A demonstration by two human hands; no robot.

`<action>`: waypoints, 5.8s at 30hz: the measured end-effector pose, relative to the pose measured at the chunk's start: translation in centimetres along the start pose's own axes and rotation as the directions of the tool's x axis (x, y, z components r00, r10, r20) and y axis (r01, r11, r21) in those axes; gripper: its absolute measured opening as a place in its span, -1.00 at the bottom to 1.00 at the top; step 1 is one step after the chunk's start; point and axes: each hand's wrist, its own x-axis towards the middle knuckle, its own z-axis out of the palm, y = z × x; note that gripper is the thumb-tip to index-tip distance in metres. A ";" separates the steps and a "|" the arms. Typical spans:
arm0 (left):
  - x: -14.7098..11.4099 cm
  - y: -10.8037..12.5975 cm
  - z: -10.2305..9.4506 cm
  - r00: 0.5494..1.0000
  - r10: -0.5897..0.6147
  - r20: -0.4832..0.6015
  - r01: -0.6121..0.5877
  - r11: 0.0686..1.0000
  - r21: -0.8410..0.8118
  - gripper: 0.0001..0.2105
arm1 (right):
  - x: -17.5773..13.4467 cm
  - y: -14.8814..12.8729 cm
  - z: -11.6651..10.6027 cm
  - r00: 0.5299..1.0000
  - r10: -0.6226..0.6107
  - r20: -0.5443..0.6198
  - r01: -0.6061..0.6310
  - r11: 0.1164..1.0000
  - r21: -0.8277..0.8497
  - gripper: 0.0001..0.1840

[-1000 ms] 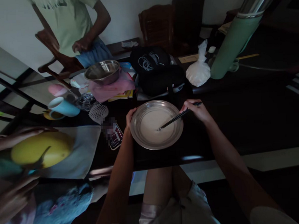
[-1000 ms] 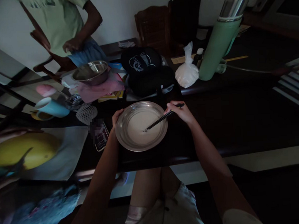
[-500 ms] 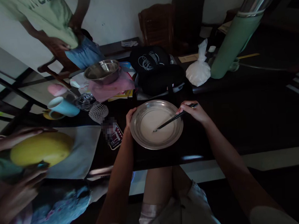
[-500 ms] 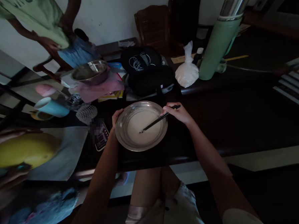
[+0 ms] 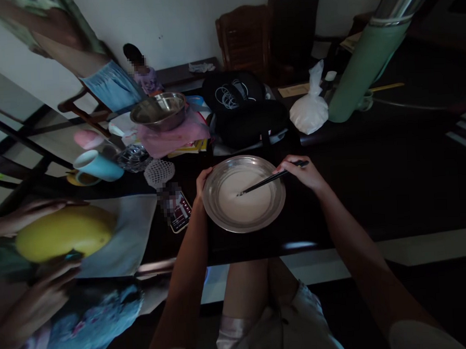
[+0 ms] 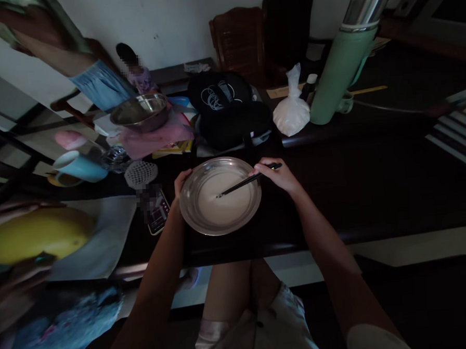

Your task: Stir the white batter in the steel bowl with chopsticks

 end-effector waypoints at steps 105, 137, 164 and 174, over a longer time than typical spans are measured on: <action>0.0 0.2 0.4 0.999 -0.014 -0.038 0.013 1.000 -0.027 -0.79 | -0.2 0.0 -0.2 0.999 -0.011 0.039 0.009 0.999 0.032 -0.56; 0.1 -0.1 -0.1 1.000 -0.007 -0.019 0.008 0.999 0.039 -0.73 | -0.1 0.5 -0.8 0.998 -0.024 -0.053 0.026 0.999 0.037 -0.56; 0.4 0.1 0.1 1.000 -0.022 -0.019 0.021 1.000 -0.013 -0.76 | -0.1 0.3 -0.3 1.000 -0.019 0.011 0.019 1.000 0.024 -0.57; 0.2 0.1 0.4 0.999 -0.015 -0.030 0.015 1.000 -0.027 -0.77 | -0.2 0.2 -0.6 0.999 -0.025 -0.039 0.027 0.999 0.040 -0.56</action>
